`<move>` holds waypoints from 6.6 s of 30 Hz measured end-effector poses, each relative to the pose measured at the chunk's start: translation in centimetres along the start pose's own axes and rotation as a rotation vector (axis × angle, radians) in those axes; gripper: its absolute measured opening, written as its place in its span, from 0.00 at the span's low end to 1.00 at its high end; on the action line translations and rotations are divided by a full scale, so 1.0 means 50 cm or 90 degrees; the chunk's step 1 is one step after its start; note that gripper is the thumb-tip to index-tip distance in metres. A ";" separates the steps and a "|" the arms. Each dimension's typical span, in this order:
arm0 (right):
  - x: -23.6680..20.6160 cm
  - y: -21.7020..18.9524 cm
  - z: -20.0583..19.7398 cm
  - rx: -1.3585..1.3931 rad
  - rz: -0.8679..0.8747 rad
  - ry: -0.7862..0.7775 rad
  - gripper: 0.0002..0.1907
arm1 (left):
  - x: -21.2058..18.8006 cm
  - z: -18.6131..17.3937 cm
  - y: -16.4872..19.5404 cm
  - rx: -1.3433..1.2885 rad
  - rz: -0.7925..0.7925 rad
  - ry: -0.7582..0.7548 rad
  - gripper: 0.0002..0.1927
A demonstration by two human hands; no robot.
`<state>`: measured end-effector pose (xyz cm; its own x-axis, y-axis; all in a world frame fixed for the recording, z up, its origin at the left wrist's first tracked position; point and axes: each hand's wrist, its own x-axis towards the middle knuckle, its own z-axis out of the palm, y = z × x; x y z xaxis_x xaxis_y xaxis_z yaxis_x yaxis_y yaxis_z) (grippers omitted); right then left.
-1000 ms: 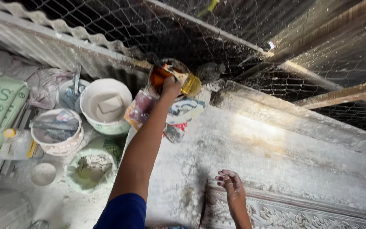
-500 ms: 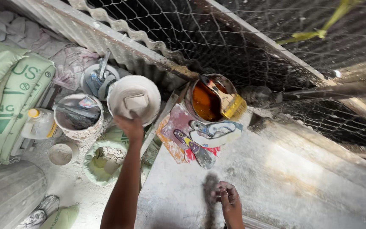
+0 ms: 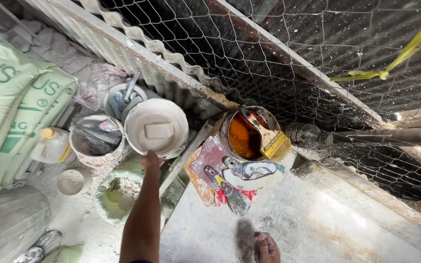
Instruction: The person cleans a long decorative molding piece using a brush and water. They scrub the surface and details, then rinse the brush in a bucket of water. The person also fills a small cup with water from a tap.
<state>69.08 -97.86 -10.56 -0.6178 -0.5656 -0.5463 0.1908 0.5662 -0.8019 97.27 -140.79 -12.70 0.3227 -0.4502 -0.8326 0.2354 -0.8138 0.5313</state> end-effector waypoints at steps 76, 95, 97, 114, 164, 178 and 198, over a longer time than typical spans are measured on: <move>-0.315 -0.273 0.390 -0.308 -0.137 -0.562 0.51 | -0.660 -0.582 -0.307 0.131 0.367 -0.120 0.52; -0.345 -0.248 0.384 0.079 0.172 -0.618 0.35 | -0.578 -0.560 -0.315 -0.129 0.210 -0.429 0.44; -0.335 -0.228 0.385 0.139 0.149 -0.629 0.31 | -0.584 -0.556 -0.305 -0.162 0.193 -0.424 0.43; -0.380 -0.311 0.380 0.012 0.303 -0.534 0.42 | -0.712 -0.572 -0.250 0.565 0.449 -0.108 0.50; -0.415 -0.441 0.291 -0.450 -0.505 -0.663 0.42 | -0.680 -0.580 -0.198 0.758 0.890 -0.169 0.42; -0.388 -0.385 0.307 -0.231 -0.504 -0.401 0.38 | -0.646 -0.629 -0.077 0.139 0.385 -0.415 0.34; -0.335 -0.175 -0.152 0.059 0.040 -0.084 0.42 | -0.427 -0.265 -0.203 -0.309 0.017 -0.727 0.24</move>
<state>71.98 -88.79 7.45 -0.4979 -0.6076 -0.6188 0.2992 0.5494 -0.7802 100.14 -118.07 1.78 -0.5924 -0.7254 -0.3506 0.6351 -0.6882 0.3507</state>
